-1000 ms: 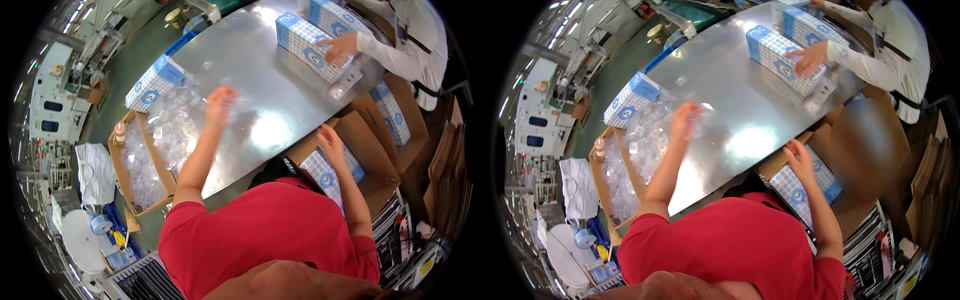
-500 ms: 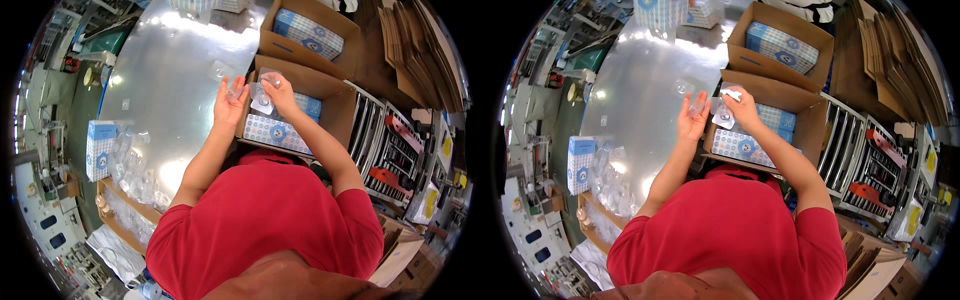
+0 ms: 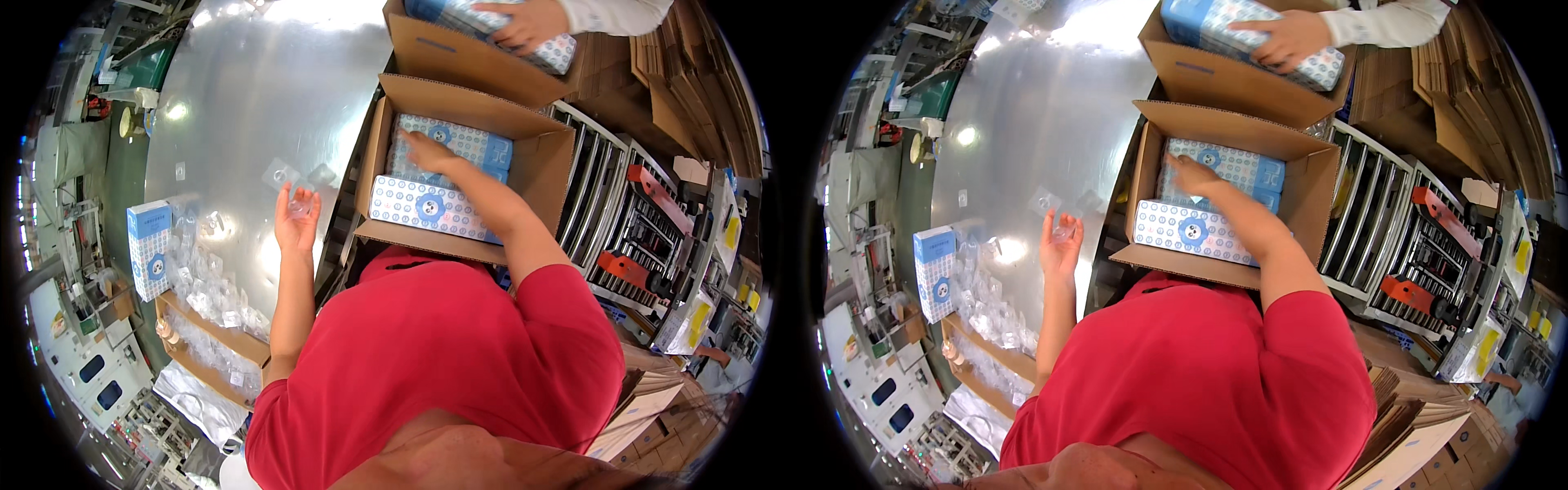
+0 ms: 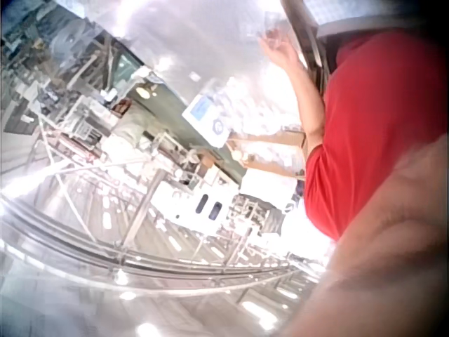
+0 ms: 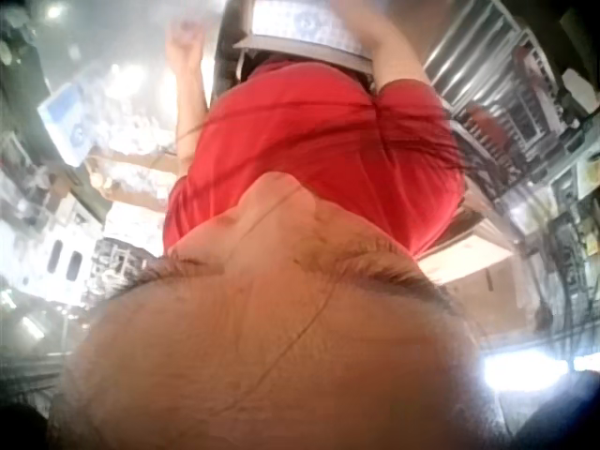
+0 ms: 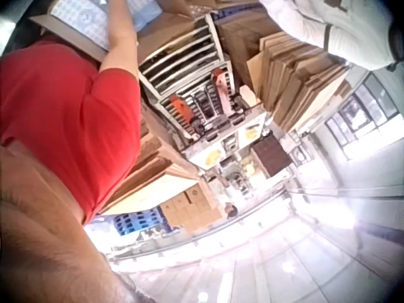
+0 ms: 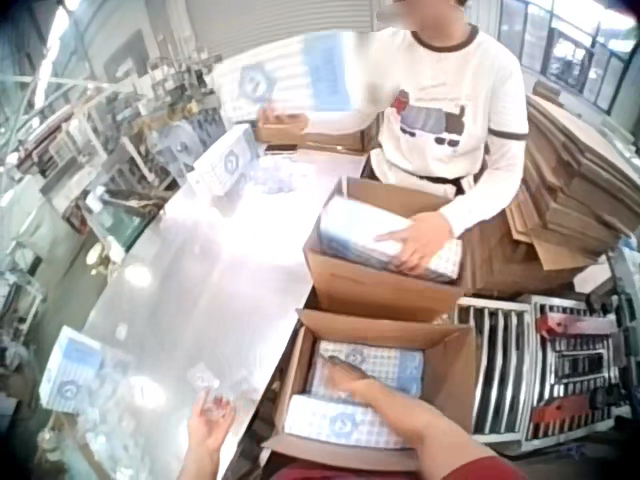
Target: The person packs small blue and white patterned boxes into larger brown cardboard shipping boxes. They place the small boxes into the larger ones, add bubble wrap for cushioning, and then fold the flaps of the cardboard boxes closed.
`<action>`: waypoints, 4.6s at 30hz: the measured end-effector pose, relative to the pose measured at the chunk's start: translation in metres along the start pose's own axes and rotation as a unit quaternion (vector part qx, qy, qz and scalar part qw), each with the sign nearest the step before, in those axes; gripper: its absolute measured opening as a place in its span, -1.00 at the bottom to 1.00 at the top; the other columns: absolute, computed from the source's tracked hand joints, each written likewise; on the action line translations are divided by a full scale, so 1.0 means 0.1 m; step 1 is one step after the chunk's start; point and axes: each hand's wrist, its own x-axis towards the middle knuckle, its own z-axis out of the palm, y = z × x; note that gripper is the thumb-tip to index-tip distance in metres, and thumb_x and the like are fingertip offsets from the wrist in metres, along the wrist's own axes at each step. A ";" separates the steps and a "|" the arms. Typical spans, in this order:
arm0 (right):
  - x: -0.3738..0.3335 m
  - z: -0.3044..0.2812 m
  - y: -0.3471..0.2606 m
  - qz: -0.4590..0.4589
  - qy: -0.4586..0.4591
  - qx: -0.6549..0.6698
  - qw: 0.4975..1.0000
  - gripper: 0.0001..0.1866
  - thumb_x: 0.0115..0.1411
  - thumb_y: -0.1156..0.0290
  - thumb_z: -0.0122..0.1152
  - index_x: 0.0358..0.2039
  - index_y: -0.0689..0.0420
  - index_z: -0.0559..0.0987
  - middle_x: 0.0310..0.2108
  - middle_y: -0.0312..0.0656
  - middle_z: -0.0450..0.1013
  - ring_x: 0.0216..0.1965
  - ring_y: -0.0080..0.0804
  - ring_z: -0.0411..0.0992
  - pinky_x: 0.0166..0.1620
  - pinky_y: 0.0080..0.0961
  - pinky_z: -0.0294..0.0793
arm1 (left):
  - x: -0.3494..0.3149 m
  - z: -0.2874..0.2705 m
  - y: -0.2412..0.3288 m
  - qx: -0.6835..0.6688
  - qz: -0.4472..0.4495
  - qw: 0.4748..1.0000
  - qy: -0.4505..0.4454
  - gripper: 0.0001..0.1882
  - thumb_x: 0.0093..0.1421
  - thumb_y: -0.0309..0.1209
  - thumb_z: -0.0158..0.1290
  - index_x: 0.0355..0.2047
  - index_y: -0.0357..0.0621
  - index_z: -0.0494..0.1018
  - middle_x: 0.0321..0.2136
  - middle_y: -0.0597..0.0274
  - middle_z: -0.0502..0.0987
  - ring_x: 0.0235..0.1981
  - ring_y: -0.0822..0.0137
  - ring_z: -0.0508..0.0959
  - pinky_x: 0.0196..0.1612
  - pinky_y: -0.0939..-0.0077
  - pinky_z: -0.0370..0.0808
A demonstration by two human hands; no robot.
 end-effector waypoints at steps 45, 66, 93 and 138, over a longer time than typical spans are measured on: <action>0.34 0.27 0.89 0.099 0.247 0.328 0.906 -0.85 0.08 0.49 0.13 -0.32 0.13 0.61 -0.54 -0.20 0.53 -0.48 -0.32 0.50 -0.36 -0.50 0.47 | 0.31 -0.44 0.42 0.492 0.206 0.840 0.099 -0.62 0.12 -0.33 -0.21 -0.03 0.02 0.35 -0.52 0.50 0.15 -0.54 0.61 0.14 -0.49 0.70 0.21; 0.08 0.39 0.41 0.054 -0.073 0.085 0.992 -0.65 0.02 0.54 0.02 -0.12 0.19 0.47 -0.22 0.05 0.47 -0.16 -0.01 0.44 -0.12 -0.25 0.42 | 0.10 -2.29 2.19 0.389 0.286 0.753 0.446 -0.53 0.02 -0.53 -0.09 0.01 0.02 0.33 -0.26 0.26 0.42 -0.29 0.45 0.40 -0.35 0.48 0.36; 0.04 0.22 0.13 0.179 0.041 -0.005 0.983 -0.50 -0.05 0.57 0.03 -0.01 0.08 0.46 -0.03 0.13 0.30 -0.01 0.04 0.33 0.02 -0.26 0.36 | 2.62 1.54 2.31 0.756 0.498 0.419 0.065 -0.38 0.18 0.13 -0.16 0.20 0.19 0.21 0.27 -0.08 -0.02 0.31 -0.06 -0.09 0.11 -0.41 -0.04; 0.99 -1.35 -2.40 -0.313 0.068 -0.259 0.911 0.05 -0.48 0.17 0.52 0.16 -0.12 0.29 0.04 -0.17 0.27 0.19 -0.22 0.14 0.31 -0.05 -0.18 | 0.47 0.93 1.22 0.810 0.368 0.355 -0.287 -0.23 -0.12 -0.09 0.10 0.16 0.06 0.24 0.23 -0.01 0.09 -0.17 0.03 0.39 -0.22 0.22 0.47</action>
